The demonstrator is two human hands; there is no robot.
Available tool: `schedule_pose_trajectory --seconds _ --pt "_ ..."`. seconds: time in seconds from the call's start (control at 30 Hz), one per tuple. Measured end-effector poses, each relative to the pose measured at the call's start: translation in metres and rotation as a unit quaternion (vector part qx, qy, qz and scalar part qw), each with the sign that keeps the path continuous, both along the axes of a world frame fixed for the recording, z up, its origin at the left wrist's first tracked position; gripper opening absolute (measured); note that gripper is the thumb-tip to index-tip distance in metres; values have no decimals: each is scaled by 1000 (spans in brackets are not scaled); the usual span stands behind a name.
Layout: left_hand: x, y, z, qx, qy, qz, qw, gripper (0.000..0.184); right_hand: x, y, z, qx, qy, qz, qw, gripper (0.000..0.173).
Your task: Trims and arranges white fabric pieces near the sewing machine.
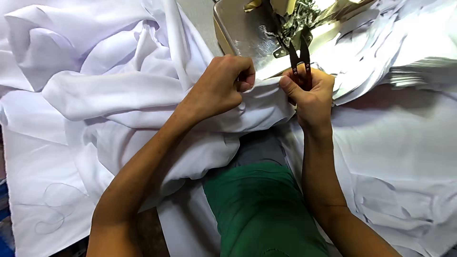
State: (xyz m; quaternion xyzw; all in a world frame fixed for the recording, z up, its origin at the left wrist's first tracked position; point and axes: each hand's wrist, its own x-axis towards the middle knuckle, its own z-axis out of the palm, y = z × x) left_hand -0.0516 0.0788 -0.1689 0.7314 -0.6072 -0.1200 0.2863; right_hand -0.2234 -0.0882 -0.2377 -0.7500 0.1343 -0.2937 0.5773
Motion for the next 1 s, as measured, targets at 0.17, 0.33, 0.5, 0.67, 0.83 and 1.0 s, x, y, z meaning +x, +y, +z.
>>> schedule_pose_trajectory --seconds 0.17,0.33,0.5,0.67,0.83,1.0 --pt "2 0 1 27 45 -41 998 13 2 1 -3 2 -2 0 1000 6" --pt "5 -1 -1 37 32 -106 993 15 4 4 -4 5 -7 1 1000 7" --pt "-10 9 26 53 29 -95 994 20 8 10 -5 4 -12 -10 1000 8" --pt "1 11 29 6 106 -155 982 15 8 11 -7 -8 -27 -23 999 8" --pt "27 2 4 -22 95 -236 967 9 9 9 -8 -15 -27 -44 999 12" --pt "23 5 6 -14 8 -174 985 20 5 9 -4 -3 -14 -40 999 9"
